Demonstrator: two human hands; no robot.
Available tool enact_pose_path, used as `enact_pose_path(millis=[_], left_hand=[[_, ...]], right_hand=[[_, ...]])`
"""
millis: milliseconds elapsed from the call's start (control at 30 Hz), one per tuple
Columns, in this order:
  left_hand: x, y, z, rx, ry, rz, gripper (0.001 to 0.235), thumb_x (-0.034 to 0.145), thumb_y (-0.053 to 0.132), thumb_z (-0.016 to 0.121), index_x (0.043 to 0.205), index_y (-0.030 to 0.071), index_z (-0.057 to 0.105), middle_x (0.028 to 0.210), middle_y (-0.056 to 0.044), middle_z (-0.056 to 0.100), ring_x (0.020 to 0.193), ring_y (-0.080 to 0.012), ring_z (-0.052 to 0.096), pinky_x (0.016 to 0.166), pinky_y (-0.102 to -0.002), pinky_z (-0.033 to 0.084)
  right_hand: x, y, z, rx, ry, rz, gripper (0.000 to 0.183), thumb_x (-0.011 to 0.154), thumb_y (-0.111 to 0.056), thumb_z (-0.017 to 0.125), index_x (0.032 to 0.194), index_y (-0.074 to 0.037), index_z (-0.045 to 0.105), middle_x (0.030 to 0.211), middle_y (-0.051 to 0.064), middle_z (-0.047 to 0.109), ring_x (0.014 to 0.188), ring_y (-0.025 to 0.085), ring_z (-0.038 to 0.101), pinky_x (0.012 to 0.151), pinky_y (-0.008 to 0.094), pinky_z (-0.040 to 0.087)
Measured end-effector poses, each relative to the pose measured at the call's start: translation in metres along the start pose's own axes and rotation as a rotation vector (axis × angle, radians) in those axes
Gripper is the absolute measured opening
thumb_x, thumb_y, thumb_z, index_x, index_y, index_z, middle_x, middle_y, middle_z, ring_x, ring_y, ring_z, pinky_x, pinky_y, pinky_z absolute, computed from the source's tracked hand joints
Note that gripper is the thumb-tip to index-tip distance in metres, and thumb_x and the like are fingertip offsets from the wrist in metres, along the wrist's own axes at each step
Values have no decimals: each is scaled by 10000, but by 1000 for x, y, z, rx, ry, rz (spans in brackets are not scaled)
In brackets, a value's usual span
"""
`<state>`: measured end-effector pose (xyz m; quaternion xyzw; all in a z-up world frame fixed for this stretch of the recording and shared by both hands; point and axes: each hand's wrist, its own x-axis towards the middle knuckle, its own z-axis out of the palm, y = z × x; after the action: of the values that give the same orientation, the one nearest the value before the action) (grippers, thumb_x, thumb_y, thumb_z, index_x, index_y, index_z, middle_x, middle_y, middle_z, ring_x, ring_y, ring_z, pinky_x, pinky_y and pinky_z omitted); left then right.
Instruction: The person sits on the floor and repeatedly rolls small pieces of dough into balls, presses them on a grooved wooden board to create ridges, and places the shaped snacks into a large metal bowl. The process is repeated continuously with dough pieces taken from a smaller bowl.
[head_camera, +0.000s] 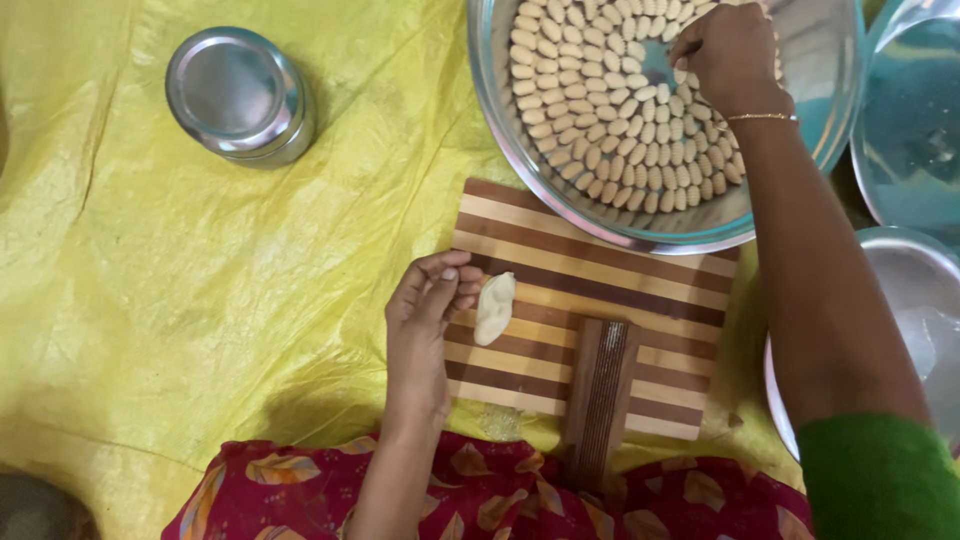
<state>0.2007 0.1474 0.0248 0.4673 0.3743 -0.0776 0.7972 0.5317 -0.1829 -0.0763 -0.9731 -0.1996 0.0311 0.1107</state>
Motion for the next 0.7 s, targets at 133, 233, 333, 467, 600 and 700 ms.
enact_pose_path(millis=[133, 233, 333, 467, 600, 700], left_hand=[[0, -2, 0, -66, -23, 21, 187, 1012, 157, 567, 1103, 57, 697, 955, -40, 711, 925, -117, 638, 897, -288, 497], [0, -3, -1, -45, -28, 10, 196, 1010, 176, 566, 1104, 62, 695, 952, -37, 708, 930, -115, 637, 911, -286, 502], [0, -2, -1, -53, -30, 10, 194, 1010, 179, 568, 1104, 64, 693, 955, -40, 709, 931, -116, 640, 909, -288, 503], [0, 1, 0, -22, -19, 3, 200, 1007, 177, 561, 1102, 62, 694, 952, -46, 716, 927, -117, 643, 913, -289, 506], [0, 0, -1, -35, -22, 18, 206, 1011, 166, 549, 1104, 46, 688, 956, -52, 711, 924, -125, 642, 909, -299, 513], [2, 0, -2, -13, -18, 37, 219, 1002, 156, 528, 1103, 45, 688, 957, -57, 723, 933, -129, 667, 909, -300, 532]], right_hand=[[8, 9, 11, -185, -70, -101, 61, 835, -102, 865, 848, -146, 825, 787, 52, 745, 734, 223, 688, 735, 359, 571], [9, 11, 18, -261, -72, -111, 68, 809, -112, 873, 828, -155, 825, 787, 56, 739, 737, 237, 681, 697, 376, 564], [7, 9, 25, -261, -40, -134, 83, 792, -108, 880, 804, -120, 799, 823, 74, 744, 770, 244, 690, 710, 379, 568], [8, 4, 25, -244, -16, -93, 126, 785, -115, 908, 825, -85, 792, 883, 131, 730, 778, 290, 685, 700, 402, 560], [-6, -23, -4, 164, 2, -34, 196, 881, 105, 727, 1015, -34, 758, 942, 108, 742, 872, 162, 738, 774, 302, 596], [-48, -82, -33, 93, 143, -183, 130, 913, 77, 768, 993, -25, 777, 1006, 124, 750, 808, 162, 706, 707, 260, 578]])
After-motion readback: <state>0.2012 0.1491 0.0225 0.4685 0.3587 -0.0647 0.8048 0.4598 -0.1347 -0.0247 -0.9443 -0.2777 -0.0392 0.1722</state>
